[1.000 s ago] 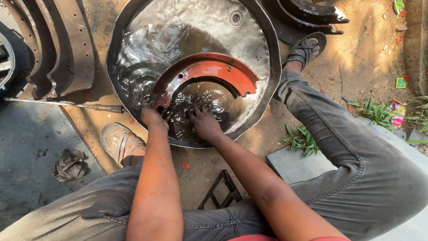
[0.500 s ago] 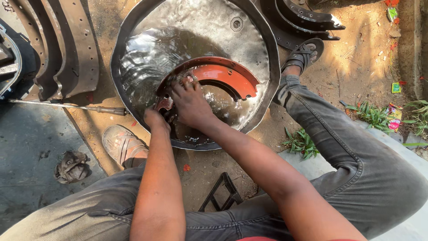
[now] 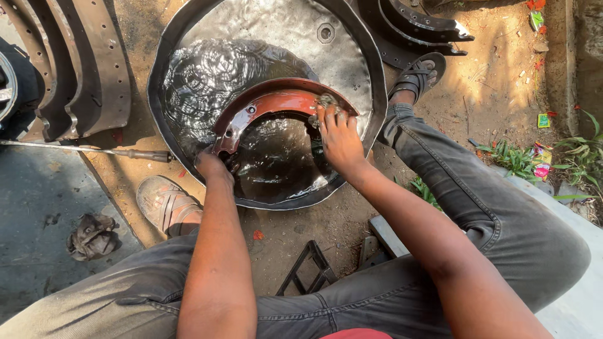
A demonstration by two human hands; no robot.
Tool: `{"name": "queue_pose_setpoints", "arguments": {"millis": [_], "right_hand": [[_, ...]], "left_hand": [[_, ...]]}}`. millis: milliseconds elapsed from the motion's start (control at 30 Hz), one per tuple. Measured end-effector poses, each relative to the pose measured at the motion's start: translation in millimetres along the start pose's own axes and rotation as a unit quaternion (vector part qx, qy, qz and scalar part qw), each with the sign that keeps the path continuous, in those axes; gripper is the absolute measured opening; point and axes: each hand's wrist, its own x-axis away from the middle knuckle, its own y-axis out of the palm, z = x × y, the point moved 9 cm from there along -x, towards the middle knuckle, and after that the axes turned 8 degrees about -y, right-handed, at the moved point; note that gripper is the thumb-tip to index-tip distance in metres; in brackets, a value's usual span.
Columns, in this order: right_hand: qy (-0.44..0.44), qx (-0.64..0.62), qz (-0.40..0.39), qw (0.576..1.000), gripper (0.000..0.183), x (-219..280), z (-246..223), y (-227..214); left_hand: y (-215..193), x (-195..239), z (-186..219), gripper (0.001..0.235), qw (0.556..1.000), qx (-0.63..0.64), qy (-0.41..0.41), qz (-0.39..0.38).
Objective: The person scrubs a red metal brake drum with a cloth inside a large metal basin filled with water. They repeatedly scrub the inner and outer surfaces of the drum, rinse it in the water, and continue cleaning other metal parts submerged in the basin.
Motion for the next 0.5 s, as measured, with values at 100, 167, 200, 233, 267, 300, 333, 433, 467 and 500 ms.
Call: {"name": "queue_pose_setpoints", "arguments": {"millis": [100,167,200,233,267,300,333,433,467,500], "right_hand": [[0.066,-0.057,-0.005,0.996,0.063,9.4,1.6,11.9],[0.108,-0.147,-0.017,0.983,0.058,-3.2,1.9,12.6],[0.130,-0.187,0.000,0.974,0.054,-12.6,2.5,5.5],[0.150,-0.227,0.016,0.962,0.051,-24.8,6.0,-2.2],[0.173,-0.268,0.028,0.947,0.048,-35.1,6.0,-9.3],[0.151,-0.233,0.050,0.959,0.057,-52.2,-3.8,-24.5],[0.131,-0.197,0.076,0.969,0.067,-69.6,-14.5,-40.3],[-0.013,-0.199,0.080,0.977,0.061,-96.9,-61.2,-61.4],[-0.046,-0.183,0.115,0.975,0.060,-98.4,-67.8,-68.7],[-0.079,-0.166,0.149,0.972,0.060,-99.2,-74.5,-74.3]], "left_hand": [[-3.4,0.3,0.6,0.032,1.000,-0.006,0.008,0.009],[2.4,0.4,-1.4,0.032,1.000,-0.006,0.006,0.008],[0.0,1.3,0.3,0.032,1.000,-0.005,0.009,0.012],[-0.2,0.9,1.6,0.032,1.000,-0.005,0.010,0.014],[-3.4,1.1,1.4,0.033,1.000,-0.006,0.012,0.017],[-6.0,1.3,-0.5,0.033,1.000,-0.008,0.011,0.021],[-4.6,0.3,0.5,0.033,1.000,-0.010,0.012,0.021],[-4.1,-2.8,0.6,0.033,1.000,-0.012,0.013,0.024],[-4.9,-3.9,0.6,0.033,1.000,-0.011,0.015,0.025],[-6.0,-4.9,1.8,0.033,0.999,-0.013,0.018,0.026]]}}
